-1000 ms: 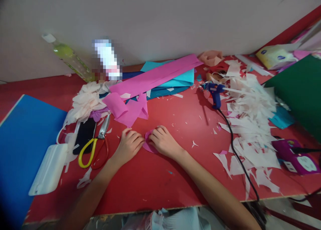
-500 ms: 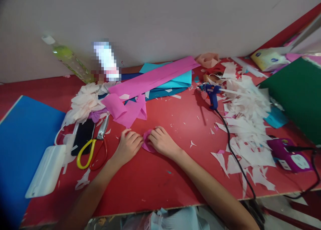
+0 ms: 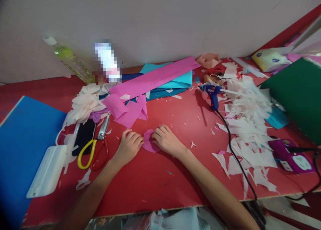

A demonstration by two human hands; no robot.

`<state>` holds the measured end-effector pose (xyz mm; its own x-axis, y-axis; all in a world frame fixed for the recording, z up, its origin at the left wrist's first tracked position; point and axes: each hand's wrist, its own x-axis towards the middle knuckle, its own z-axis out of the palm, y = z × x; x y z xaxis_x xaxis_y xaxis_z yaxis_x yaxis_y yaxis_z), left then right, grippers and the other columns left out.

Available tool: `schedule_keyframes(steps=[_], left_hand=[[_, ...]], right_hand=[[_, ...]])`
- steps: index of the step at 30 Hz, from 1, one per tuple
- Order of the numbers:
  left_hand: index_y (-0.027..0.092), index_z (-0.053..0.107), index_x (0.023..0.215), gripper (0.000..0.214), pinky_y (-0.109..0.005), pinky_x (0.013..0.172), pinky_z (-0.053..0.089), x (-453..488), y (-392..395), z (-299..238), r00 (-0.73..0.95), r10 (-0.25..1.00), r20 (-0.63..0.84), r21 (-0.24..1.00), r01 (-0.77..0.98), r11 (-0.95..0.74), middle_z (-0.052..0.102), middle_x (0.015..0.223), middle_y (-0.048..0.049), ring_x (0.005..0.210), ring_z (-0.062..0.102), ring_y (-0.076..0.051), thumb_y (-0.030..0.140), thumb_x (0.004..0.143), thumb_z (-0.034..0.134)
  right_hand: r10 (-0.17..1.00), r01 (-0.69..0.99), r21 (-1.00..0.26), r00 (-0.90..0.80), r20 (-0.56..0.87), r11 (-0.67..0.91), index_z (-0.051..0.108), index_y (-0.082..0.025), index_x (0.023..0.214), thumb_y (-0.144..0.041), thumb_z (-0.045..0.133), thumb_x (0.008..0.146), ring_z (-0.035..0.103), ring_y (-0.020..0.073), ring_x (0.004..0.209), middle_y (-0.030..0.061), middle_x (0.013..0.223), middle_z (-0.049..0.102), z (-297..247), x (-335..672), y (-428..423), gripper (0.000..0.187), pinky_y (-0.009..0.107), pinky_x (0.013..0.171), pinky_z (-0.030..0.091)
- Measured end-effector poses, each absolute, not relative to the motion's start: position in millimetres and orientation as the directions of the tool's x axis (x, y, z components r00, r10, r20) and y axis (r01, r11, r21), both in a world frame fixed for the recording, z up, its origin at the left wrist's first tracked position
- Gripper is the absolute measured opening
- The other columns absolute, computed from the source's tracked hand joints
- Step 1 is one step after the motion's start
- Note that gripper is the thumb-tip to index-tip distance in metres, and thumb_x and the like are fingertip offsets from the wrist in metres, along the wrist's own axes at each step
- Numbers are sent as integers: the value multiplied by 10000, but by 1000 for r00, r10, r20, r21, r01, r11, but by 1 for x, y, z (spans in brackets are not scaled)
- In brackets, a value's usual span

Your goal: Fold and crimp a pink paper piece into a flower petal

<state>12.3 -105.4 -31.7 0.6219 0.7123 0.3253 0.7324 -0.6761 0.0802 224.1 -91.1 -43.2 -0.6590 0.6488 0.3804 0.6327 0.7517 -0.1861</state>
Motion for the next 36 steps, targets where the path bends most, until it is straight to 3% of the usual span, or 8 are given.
schedule_keyframes(steps=[17, 26, 36], left_hand=[[175, 586, 856, 102, -417, 948, 356, 13, -107, -31, 616, 715, 330, 90, 734, -673, 636, 829, -27, 844, 534, -182, 175, 896, 491], [176, 581, 847, 113, -419, 949, 353, 13, -107, -33, 619, 715, 324, 85, 734, -674, 634, 828, -25, 845, 533, -182, 154, 891, 479], [173, 581, 839, 116, -414, 941, 357, 13, -107, -31, 612, 720, 329, 93, 737, -669, 629, 824, -27, 842, 533, -182, 160, 894, 480]], right_hand=[[641, 629, -174, -667, 379, 757, 620, -140, 793, -169, 422, 941, 477, 205, 790, 69, 746, 548, -40, 229, -91, 250, 376, 890, 415], [667, 630, -227, -661, 345, 742, 615, -138, 815, -197, 406, 952, 462, 215, 825, 85, 774, 558, -40, 230, -91, 256, 377, 846, 419], [675, 648, -200, -668, 315, 735, 610, -142, 805, -206, 406, 955, 451, 217, 810, 80, 774, 538, -37, 232, -91, 261, 361, 782, 404]])
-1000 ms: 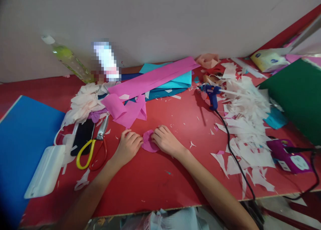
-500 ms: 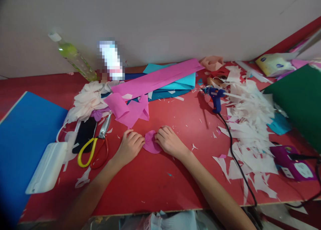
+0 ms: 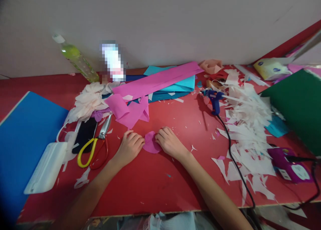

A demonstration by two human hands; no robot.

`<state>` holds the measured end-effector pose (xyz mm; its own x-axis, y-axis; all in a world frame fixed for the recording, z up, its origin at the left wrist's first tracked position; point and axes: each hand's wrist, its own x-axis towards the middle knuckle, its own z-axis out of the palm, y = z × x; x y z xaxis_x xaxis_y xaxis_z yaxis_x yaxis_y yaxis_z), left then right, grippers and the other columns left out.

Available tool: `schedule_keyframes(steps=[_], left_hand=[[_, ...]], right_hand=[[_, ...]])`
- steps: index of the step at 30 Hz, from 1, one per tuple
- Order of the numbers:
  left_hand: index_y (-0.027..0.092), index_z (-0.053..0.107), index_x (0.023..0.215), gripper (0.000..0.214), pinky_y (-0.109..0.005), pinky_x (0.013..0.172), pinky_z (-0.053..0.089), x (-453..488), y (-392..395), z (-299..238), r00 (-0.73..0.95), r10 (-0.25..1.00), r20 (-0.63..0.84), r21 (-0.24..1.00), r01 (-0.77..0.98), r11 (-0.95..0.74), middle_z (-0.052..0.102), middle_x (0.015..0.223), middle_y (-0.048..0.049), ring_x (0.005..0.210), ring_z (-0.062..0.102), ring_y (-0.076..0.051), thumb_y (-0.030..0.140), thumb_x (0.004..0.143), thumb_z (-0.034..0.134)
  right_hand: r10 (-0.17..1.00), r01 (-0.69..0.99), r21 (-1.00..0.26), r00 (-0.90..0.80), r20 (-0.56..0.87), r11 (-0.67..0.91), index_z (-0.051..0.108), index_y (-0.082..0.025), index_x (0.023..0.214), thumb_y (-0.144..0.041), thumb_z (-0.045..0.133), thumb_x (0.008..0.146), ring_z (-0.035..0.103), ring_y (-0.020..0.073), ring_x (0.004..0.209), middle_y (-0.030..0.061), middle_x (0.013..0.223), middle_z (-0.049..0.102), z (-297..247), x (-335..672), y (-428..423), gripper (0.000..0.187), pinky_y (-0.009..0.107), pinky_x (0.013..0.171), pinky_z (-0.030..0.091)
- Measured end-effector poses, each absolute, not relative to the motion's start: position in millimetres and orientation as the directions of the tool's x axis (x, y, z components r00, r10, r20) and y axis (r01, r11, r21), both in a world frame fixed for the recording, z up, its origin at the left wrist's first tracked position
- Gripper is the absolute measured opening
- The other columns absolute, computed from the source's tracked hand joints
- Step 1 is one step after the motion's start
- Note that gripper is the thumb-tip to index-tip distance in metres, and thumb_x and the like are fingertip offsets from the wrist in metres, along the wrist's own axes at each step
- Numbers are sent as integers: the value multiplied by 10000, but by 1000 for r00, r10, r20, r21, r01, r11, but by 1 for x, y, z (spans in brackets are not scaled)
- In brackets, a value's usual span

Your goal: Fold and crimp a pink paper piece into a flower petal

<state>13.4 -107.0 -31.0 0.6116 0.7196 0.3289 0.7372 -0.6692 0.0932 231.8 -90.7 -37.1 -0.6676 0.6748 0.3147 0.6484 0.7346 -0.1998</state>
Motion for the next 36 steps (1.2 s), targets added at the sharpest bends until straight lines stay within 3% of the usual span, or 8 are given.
schedule_keyframes(steps=[23, 30, 36], left_hand=[[181, 579, 827, 120, -417, 940, 349, 13, -107, -31, 610, 721, 329, 84, 741, -666, 638, 831, -22, 839, 534, -179, 154, 888, 480], [176, 590, 818, 136, -416, 930, 360, 13, -107, -31, 599, 728, 333, 104, 744, -660, 643, 820, -27, 835, 541, -179, 159, 891, 476], [174, 605, 772, 174, -409, 849, 399, 19, -110, -31, 546, 742, 390, 101, 775, -624, 640, 757, -37, 792, 544, -185, 146, 879, 472]], right_hand=[[666, 652, -162, -681, 303, 741, 610, -129, 787, -175, 351, 963, 433, 216, 804, 95, 776, 543, -38, 238, -90, 316, 396, 859, 408], [707, 683, -198, -642, 297, 703, 606, -135, 792, -197, 368, 959, 447, 221, 797, 94, 763, 533, -36, 244, -87, 298, 383, 789, 403], [697, 629, -304, -607, 383, 715, 620, -156, 842, -175, 412, 940, 464, 217, 851, 89, 791, 582, -35, 235, -94, 231, 374, 806, 402]])
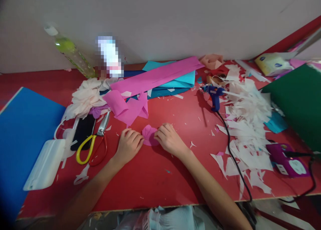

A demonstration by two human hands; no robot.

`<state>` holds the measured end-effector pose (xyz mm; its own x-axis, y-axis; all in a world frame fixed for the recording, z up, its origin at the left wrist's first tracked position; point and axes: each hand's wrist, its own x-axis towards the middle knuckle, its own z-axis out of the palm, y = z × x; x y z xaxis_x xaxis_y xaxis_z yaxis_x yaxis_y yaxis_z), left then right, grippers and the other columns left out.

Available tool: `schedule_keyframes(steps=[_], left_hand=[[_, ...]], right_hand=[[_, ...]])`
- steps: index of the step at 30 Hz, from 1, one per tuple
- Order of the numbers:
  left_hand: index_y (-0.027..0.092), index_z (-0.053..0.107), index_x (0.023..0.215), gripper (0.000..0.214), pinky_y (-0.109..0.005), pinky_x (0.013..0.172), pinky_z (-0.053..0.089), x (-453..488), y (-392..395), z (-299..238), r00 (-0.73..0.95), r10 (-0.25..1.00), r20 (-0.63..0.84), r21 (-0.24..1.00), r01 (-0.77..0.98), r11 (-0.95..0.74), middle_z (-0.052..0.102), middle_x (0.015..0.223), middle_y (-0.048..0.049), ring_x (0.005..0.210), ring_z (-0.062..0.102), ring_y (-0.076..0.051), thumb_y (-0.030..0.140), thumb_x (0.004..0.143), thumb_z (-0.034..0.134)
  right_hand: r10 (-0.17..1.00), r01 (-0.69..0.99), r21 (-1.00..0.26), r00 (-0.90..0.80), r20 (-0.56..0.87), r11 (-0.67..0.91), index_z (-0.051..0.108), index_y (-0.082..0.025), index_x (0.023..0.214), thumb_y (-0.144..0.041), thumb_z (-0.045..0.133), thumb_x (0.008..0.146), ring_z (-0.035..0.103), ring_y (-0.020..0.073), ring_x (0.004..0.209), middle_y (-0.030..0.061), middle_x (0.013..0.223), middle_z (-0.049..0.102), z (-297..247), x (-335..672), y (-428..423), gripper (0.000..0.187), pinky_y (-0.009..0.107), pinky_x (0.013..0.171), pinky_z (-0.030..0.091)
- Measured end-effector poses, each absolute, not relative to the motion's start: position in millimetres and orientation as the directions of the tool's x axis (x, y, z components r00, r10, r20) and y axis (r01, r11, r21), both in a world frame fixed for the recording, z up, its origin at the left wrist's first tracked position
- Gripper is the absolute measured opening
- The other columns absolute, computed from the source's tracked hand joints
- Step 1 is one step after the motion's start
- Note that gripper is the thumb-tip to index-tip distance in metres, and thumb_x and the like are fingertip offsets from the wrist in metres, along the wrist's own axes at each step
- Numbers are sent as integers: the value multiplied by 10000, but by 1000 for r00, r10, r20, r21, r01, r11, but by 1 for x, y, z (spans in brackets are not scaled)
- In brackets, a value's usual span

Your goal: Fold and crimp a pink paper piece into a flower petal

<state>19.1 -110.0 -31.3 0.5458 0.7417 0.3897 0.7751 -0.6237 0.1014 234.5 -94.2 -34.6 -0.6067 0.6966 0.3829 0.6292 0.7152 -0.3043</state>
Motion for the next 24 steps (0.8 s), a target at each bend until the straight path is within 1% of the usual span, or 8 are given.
schedule_keyframes(steps=[4, 8, 13, 20, 24], left_hand=[[177, 600, 759, 179, -405, 862, 400, 20, -111, -31, 545, 742, 391, 92, 779, -620, 633, 740, -30, 782, 537, -181, 148, 882, 473], [182, 607, 779, 168, -405, 900, 388, 16, -109, -29, 581, 722, 375, 96, 751, -654, 636, 755, -21, 806, 533, -176, 139, 879, 481], [189, 618, 800, 158, -407, 932, 374, 11, -106, -26, 632, 693, 347, 111, 707, -699, 638, 788, -14, 833, 533, -175, 148, 880, 489], [185, 617, 799, 152, -401, 931, 376, 10, -105, -27, 638, 688, 347, 119, 697, -707, 648, 799, -7, 850, 538, -176, 149, 881, 494], [181, 610, 793, 146, -394, 920, 379, 11, -104, -28, 638, 684, 354, 120, 694, -710, 647, 789, -7, 849, 539, -174, 164, 885, 498]], right_hand=[[655, 600, -272, -644, 394, 753, 626, -160, 815, -150, 432, 925, 451, 208, 822, 73, 757, 564, -42, 219, -99, 223, 361, 829, 400], [664, 621, -248, -642, 382, 743, 630, -156, 813, -155, 448, 919, 455, 209, 819, 72, 765, 570, -46, 214, -100, 211, 344, 794, 403], [672, 627, -252, -639, 374, 737, 629, -156, 819, -167, 457, 921, 452, 213, 833, 76, 769, 580, -46, 216, -100, 200, 344, 792, 397], [689, 636, -272, -627, 364, 722, 635, -150, 835, -231, 498, 916, 469, 215, 828, 77, 796, 588, -47, 216, -99, 179, 347, 788, 401], [676, 649, -220, -626, 388, 728, 633, -164, 800, -213, 493, 916, 470, 209, 823, 60, 766, 580, -49, 215, -97, 188, 359, 839, 394]])
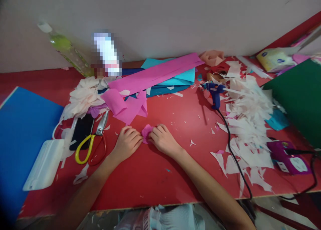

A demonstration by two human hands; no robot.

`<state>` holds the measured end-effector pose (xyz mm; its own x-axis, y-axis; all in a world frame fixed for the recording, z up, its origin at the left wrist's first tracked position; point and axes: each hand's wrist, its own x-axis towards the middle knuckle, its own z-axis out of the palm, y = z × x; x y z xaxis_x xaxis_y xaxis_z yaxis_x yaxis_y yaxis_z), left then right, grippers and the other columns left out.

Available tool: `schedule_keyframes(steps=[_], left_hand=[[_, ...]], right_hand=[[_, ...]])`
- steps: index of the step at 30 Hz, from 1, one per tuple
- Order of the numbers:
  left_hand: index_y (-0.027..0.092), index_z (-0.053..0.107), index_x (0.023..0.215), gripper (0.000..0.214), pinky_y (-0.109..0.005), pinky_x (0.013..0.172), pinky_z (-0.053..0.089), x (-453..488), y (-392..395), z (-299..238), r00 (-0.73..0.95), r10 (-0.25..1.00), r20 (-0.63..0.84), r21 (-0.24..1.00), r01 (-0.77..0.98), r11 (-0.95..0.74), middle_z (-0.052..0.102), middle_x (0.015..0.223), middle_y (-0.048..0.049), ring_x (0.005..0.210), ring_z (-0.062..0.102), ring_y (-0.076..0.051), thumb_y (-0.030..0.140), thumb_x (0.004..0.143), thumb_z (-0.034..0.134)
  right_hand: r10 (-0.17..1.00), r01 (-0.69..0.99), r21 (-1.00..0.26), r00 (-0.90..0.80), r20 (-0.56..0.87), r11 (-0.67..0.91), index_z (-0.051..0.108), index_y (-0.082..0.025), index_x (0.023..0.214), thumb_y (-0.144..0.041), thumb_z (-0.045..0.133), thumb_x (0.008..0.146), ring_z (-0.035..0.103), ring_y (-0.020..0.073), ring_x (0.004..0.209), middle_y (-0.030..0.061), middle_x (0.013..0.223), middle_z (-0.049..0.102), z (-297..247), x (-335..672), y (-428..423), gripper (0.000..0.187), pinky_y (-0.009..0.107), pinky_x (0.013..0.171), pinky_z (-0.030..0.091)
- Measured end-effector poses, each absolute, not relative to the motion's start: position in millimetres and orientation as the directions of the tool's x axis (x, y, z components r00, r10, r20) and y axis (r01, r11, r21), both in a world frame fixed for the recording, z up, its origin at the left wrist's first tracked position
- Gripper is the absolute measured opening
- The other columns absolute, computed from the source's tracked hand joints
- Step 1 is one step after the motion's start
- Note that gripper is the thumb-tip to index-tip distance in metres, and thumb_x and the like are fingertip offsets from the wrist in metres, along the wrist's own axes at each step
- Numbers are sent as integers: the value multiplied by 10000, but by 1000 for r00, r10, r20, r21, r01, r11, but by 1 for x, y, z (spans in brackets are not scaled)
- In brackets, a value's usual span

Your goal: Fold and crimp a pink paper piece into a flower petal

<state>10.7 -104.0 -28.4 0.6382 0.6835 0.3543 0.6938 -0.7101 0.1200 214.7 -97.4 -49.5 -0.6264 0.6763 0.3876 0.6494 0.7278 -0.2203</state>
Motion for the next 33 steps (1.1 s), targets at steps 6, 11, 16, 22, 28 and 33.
schedule_keyframes(steps=[6, 11, 16, 22, 28, 33], left_hand=[[174, 600, 791, 141, -386, 911, 381, 11, -102, -29, 632, 686, 361, 109, 702, -704, 648, 794, -12, 827, 541, -171, 171, 887, 497], [176, 594, 790, 139, -386, 903, 382, 11, -102, -30, 631, 686, 362, 105, 704, -702, 649, 790, -12, 821, 548, -174, 176, 889, 497], [173, 593, 789, 133, -385, 900, 381, 10, -103, -31, 623, 692, 364, 108, 709, -696, 647, 791, -14, 825, 551, -179, 180, 887, 503], [175, 590, 788, 128, -386, 901, 381, 11, -103, -31, 622, 694, 363, 101, 714, -693, 646, 784, -10, 814, 550, -175, 172, 884, 506], [177, 586, 785, 141, -396, 901, 383, 12, -103, -32, 621, 694, 366, 91, 718, -690, 644, 782, -15, 811, 555, -175, 162, 889, 492], [179, 586, 785, 152, -399, 896, 386, 12, -103, -32, 622, 689, 372, 76, 720, -690, 643, 779, -19, 805, 557, -178, 158, 892, 481]], right_hand=[[651, 645, -182, -630, 424, 743, 627, -149, 784, -182, 509, 902, 459, 210, 819, 64, 758, 577, -49, 216, -95, 171, 353, 859, 399], [659, 654, -178, -629, 413, 736, 630, -159, 789, -176, 476, 916, 479, 214, 830, 63, 764, 572, -47, 222, -94, 200, 362, 863, 408], [653, 647, -174, -638, 409, 742, 629, -153, 804, -165, 451, 926, 483, 209, 819, 64, 754, 571, -47, 223, -93, 216, 367, 861, 417], [641, 643, -163, -639, 426, 749, 625, -151, 797, -180, 467, 922, 485, 211, 821, 63, 747, 568, -43, 227, -92, 203, 376, 894, 416], [623, 636, -145, -640, 450, 758, 628, -153, 787, -166, 464, 920, 482, 205, 795, 59, 728, 565, -42, 230, -94, 212, 370, 902, 419], [632, 631, -165, -646, 429, 758, 625, -166, 797, -192, 463, 925, 499, 209, 829, 56, 745, 577, -41, 233, -95, 208, 399, 952, 396]])
